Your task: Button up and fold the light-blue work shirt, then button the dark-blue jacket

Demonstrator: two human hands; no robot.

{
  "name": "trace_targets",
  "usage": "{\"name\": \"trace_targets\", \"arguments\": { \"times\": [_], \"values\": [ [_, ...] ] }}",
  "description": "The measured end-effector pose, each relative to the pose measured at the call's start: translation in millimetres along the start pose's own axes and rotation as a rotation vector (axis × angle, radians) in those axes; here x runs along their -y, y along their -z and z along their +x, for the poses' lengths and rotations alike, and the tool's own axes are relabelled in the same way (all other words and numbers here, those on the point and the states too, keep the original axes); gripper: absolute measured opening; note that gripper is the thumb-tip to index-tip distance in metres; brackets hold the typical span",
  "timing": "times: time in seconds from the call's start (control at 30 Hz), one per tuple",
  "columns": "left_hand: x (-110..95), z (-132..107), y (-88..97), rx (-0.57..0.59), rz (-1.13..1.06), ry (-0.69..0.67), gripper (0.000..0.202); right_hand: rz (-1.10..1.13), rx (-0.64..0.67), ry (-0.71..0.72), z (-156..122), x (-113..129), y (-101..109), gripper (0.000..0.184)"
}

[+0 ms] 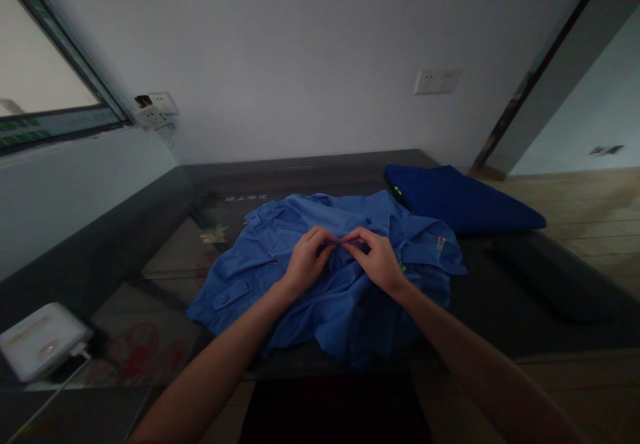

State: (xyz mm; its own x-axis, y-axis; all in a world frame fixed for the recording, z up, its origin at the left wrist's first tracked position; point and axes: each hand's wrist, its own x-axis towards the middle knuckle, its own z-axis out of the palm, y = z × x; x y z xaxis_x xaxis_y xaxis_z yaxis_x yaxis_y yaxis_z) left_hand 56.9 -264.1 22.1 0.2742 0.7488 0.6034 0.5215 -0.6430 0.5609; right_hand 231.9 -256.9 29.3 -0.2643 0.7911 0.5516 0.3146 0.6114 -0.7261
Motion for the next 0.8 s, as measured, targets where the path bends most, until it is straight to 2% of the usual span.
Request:
{"name": "trace_targets", "arguments": {
  "times": [0.33, 0.47, 0.57, 0.67, 0.8],
  "values": [
    [-1.6, -2.4, -1.9, 0.094, 0.246, -0.012, 0.020, -0.055, 0.020, -0.013, -1.5, -1.3, -1.9, 0.006],
    [0.5, -3.4, -4.2, 0.128, 0.240, 0.012, 0.021, -0.057, 0.047, -0.011, -1.0, -1.3, -2.1, 0.005],
    [2.0, 0.1, -1.6, 0.070, 0.121, 0.038, 0.021, -0.049, 0.000, -0.003, 2.6, -2.6, 3.2, 0.006],
    [4.6, 6.5, 4.9, -0.064, 0.019, 0.087, 0.020, -0.026, -0.101, -0.029, 8.4, -5.8, 12.8, 0.007],
    [8.6, 13.0, 15.0, -0.170, -0.006, 0.183, 0.014, 0.003, -0.209, -0.084, 15.0, -11.4, 26.1, 0.009]
  ]
}}
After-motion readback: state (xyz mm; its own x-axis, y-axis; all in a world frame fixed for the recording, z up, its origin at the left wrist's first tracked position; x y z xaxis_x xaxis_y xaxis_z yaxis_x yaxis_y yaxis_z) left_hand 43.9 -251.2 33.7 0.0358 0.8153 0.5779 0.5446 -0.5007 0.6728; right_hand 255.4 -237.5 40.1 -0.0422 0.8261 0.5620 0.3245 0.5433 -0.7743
